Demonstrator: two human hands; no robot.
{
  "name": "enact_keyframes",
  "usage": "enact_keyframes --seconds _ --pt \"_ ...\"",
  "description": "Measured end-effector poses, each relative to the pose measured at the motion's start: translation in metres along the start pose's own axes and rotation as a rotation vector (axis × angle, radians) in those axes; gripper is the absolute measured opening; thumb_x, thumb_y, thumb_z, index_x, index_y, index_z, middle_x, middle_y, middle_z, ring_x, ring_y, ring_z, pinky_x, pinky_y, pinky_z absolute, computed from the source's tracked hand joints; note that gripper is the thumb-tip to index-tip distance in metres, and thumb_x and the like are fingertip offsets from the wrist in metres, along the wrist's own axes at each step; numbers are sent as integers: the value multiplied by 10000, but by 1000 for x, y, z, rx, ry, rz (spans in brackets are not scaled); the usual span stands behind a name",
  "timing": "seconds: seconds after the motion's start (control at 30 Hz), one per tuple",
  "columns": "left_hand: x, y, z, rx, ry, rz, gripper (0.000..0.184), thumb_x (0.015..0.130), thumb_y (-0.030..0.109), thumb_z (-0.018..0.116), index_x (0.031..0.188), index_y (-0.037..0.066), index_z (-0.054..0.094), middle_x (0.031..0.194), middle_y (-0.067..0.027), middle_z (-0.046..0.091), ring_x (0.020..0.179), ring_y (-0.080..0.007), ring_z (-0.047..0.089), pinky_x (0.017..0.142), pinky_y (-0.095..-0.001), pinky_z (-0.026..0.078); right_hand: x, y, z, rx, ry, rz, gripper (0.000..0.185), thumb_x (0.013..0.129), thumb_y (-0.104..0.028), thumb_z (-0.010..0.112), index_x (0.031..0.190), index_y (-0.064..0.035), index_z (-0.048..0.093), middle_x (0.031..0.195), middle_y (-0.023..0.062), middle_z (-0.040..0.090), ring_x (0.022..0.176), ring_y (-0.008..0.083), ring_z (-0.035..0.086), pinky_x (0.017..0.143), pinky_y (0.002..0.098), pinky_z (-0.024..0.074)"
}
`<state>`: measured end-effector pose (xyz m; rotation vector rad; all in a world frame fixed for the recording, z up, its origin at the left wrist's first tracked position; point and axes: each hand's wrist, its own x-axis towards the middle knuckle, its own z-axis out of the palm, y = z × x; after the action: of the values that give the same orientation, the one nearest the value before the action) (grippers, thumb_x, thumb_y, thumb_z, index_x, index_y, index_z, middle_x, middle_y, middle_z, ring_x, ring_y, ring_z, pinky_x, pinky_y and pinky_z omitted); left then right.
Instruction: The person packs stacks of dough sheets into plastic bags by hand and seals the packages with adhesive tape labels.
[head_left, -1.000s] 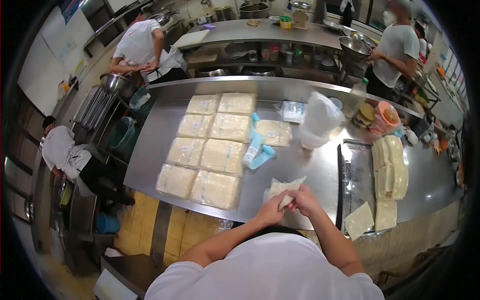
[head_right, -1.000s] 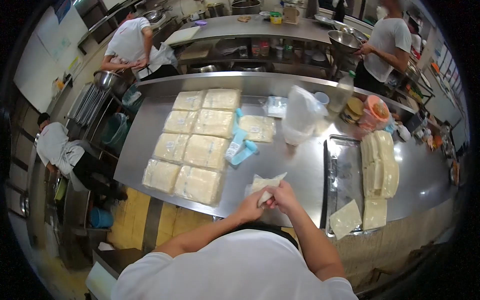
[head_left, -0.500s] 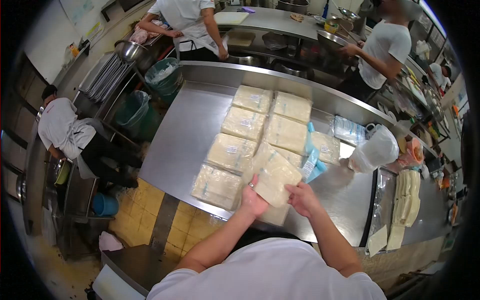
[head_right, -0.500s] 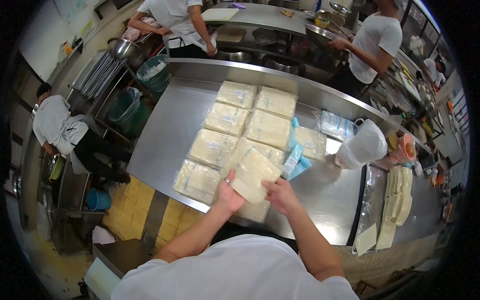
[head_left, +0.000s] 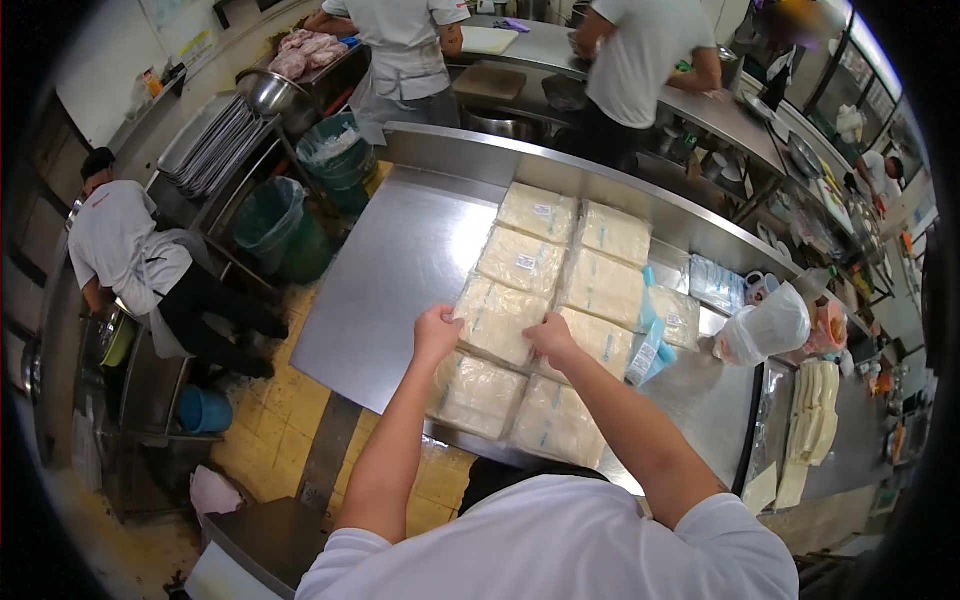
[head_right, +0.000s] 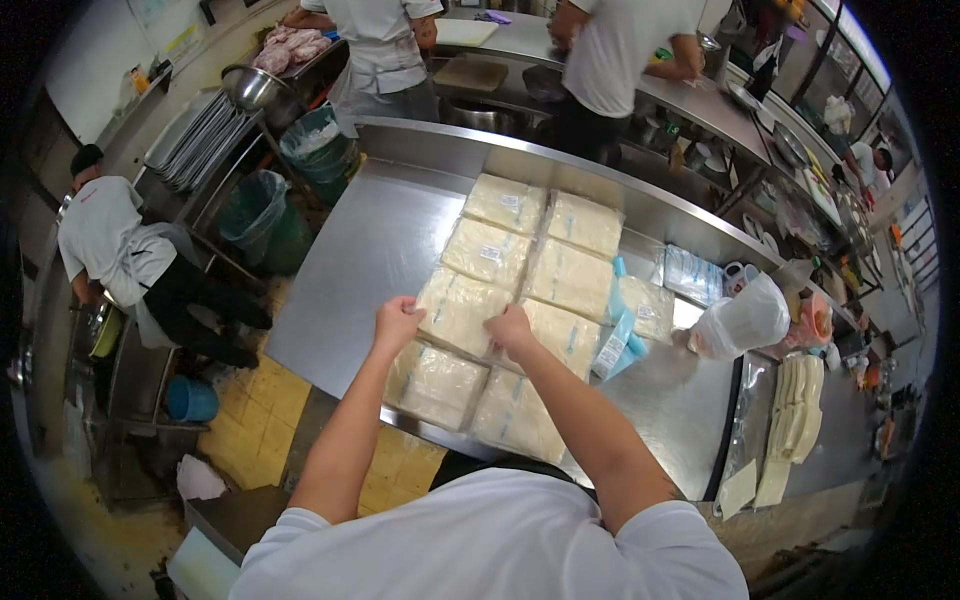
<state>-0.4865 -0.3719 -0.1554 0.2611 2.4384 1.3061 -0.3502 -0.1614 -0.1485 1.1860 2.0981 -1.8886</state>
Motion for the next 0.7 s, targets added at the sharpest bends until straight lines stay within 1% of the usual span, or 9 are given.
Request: enact_keyframes --seconds 0.13,0.23,0.33,0.37,0.43,0.47,0.57,0.67,0.7 --pt "-9 6 -4 24 32 -15 391 775 171 807 1119 17 702 939 -141 736 847 -266 714 781 -371 556 -12 -4 10 -141 206 -201 421 769 -101 735 1128 74 605 953 230 698 921 376 702 788 437 556" --pt "-6 0 -6 96 40 9 380 783 170 796 1120 22 697 951 -137 729 883 -291 702 821 -395 549 -22 -11 9 -416 283 -233 497 779 -76 714 1239 47 573 1133 236 668 1081 388 650 875 433 538" --pt "-14 15 -9 205 91 39 359 795 159 774 1122 34 691 1037 -142 700 985 -325 661 900 -423 519 -53 -21 14 -651 391 -544 516 808 -77 682 1300 11 555 1319 218 580 1210 377 564 971 442 492" --pt "-24 23 -9 241 110 41 351 799 152 766 1122 39 690 1077 -146 688 1027 -338 643 929 -432 505 -55 -18 12 -814 311 -590 500 815 -74 677 1295 8 561 1337 221 557 1216 382 551 991 445 479" --pt "-43 40 -4 344 147 313 342 801 143 749 1123 43 689 1159 -154 649 1107 -351 594 967 -444 476 -58 -12 8 -1134 142 -674 469 830 -69 668 1284 0 573 1374 225 511 1227 393 525 1029 451 453" --pt "-49 46 3 392 165 457 338 803 138 740 1123 46 688 1200 -158 630 1146 -358 569 985 -450 461 -59 -8 7 -1109 171 -714 460 835 -78 662 1280 -3 579 1359 218 527 1215 398 529 1034 460 447" --pt "-68 52 34 372 -17 701 304 795 122 725 1089 47 697 1275 -165 589 1195 -365 533 991 -457 451 -62 1 -2 -967 248 -811 423 844 -100 655 1254 -11 603 1301 198 579 1185 405 542 1037 474 441" --pt "-96 60 62 588 -108 700 266 804 121 715 1058 44 704 1208 -175 630 1145 -374 566 983 -477 454 -78 5 -30 -699 301 -807 373 835 -111 667 1191 -5 645 1222 194 632 1160 396 560 1005 458 465" --pt "-105 70 73 485 -161 714 257 805 118 714 1050 41 705 1184 -175 642 1124 -376 577 974 -477 460 -89 9 -43 -625 307 -777 360 825 -113 672 1166 0 659 1195 199 646 1148 392 570 986 448 478"
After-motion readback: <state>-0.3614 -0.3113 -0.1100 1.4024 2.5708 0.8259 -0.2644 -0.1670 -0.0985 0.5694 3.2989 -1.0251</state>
